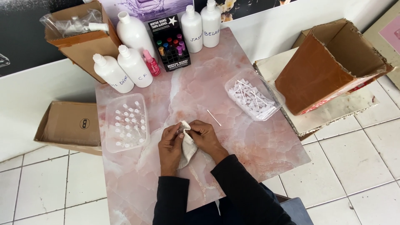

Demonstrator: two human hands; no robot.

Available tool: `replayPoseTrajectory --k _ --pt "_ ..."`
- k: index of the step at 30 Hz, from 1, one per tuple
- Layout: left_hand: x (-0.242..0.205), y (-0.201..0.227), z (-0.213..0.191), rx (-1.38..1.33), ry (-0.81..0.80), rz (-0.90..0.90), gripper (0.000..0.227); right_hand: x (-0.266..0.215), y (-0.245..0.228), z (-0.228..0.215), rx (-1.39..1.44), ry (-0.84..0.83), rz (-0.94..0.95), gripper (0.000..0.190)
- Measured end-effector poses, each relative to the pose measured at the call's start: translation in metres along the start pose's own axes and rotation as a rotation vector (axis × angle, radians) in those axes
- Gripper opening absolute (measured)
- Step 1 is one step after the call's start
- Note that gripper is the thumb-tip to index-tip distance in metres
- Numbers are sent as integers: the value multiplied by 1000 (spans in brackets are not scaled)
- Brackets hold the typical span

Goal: The person is wrapping the ends of perfume tester sticks with small pieces of white material and organizing them on a table.

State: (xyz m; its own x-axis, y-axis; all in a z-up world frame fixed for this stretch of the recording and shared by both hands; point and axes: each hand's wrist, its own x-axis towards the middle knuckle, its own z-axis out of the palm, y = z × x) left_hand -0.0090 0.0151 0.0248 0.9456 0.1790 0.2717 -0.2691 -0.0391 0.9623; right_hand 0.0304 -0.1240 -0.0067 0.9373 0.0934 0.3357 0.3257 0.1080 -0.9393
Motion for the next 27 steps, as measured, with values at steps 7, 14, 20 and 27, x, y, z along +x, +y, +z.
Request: replayPoseTrajectory --k 7,14,20,27 --pt "-5 3 9 -54 101 -101 38 4 -13 0 14 -14 4 11" --pt "-1 -5 3 -247 127 -192 39 0 -20 2 114 36 73 5" --pt "-1 0 2 -178 128 -147 30 -4 -6 2 124 41 150 6" --pt "0 -9 0 -217 173 -112 43 -1 -37 0 310 -6 335 38"
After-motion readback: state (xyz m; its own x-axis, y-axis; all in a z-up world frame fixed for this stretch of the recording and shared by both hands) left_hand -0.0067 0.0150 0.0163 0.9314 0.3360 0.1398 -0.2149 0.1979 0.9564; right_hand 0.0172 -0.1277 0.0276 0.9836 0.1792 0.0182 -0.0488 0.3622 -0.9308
